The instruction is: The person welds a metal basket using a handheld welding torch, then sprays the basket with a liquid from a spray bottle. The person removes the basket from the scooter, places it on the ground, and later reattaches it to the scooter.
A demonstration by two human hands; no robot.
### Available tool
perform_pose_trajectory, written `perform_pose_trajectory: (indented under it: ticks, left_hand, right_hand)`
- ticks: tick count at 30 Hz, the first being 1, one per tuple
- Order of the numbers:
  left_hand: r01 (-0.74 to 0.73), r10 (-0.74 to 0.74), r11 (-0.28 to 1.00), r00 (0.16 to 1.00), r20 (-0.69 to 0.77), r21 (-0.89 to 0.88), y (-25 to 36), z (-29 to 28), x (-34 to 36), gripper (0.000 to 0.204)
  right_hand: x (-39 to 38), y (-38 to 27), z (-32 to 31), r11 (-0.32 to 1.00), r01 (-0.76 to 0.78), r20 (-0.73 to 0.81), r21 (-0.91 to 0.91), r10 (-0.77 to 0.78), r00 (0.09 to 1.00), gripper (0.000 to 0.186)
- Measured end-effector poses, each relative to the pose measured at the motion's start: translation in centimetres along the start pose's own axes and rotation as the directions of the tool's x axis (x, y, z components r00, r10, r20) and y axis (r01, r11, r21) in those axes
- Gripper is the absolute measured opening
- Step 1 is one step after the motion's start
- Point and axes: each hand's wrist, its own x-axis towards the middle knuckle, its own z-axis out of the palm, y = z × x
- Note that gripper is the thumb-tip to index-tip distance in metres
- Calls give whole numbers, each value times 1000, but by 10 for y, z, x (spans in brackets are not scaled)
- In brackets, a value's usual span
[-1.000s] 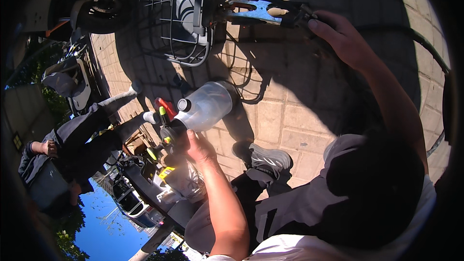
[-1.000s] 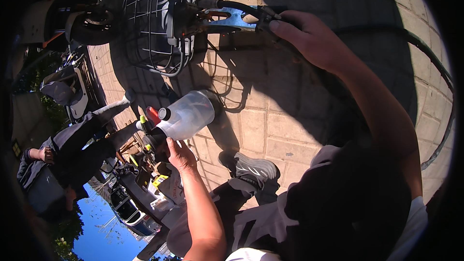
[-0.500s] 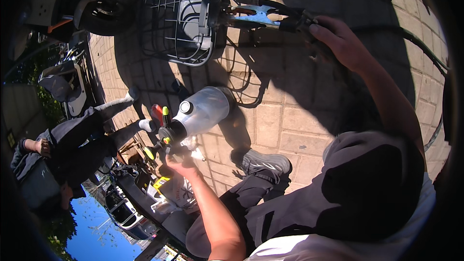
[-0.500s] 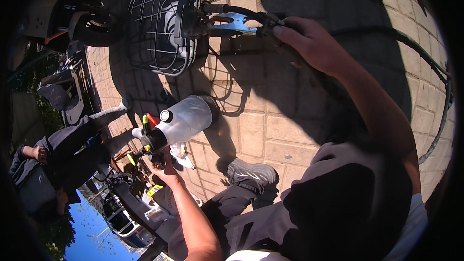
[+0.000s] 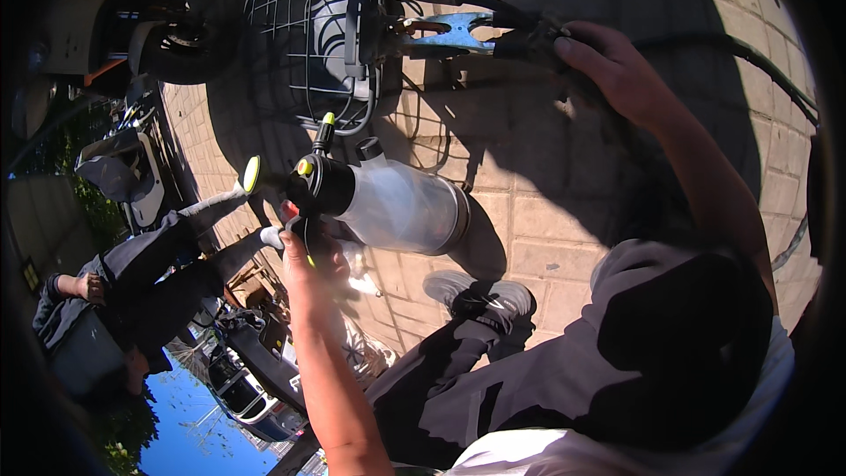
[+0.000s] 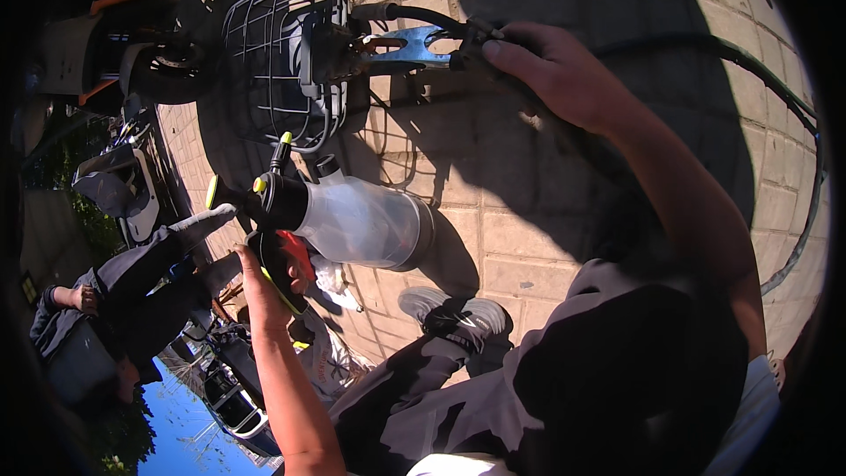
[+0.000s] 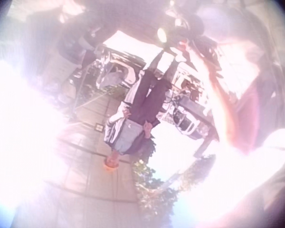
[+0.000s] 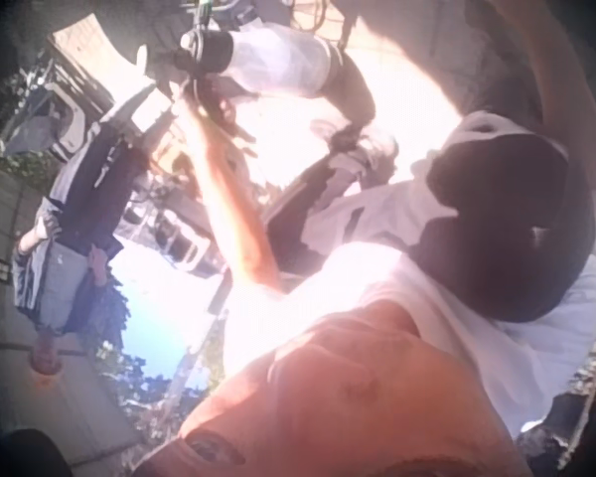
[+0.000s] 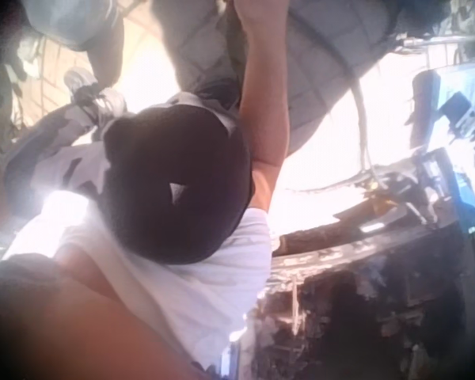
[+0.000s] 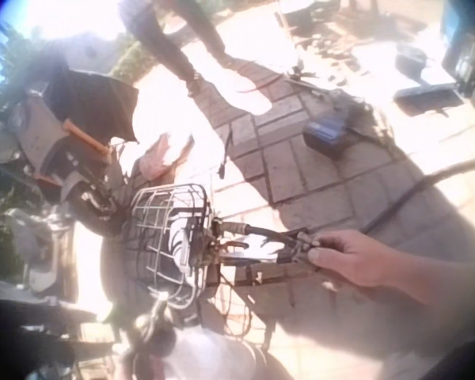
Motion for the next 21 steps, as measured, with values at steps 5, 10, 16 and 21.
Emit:
perform_pose_trajectory:
  ticks: [5,10,16,21]
  left_hand:
    - [137,-136,985,991,-21,107,25,23,7,70]
    - [110,-108,981,994,-20,161,42,33,11,66]
    - [115,-126,979,991,55,168,71,44,10,60]
    - [130,-161,960,981,111,248,90,48,17,62]
  right_hand:
    - [-1,-4,-5,990,-108,19,89,107,994,35]
    - [-3,-7,-4,987,-127,23,97,125,992,36]
    - [-3,-8,1,981,-153,34,116,150,988,37]
    - [-3,-9,2,983,-149,52,110,144,988,38]
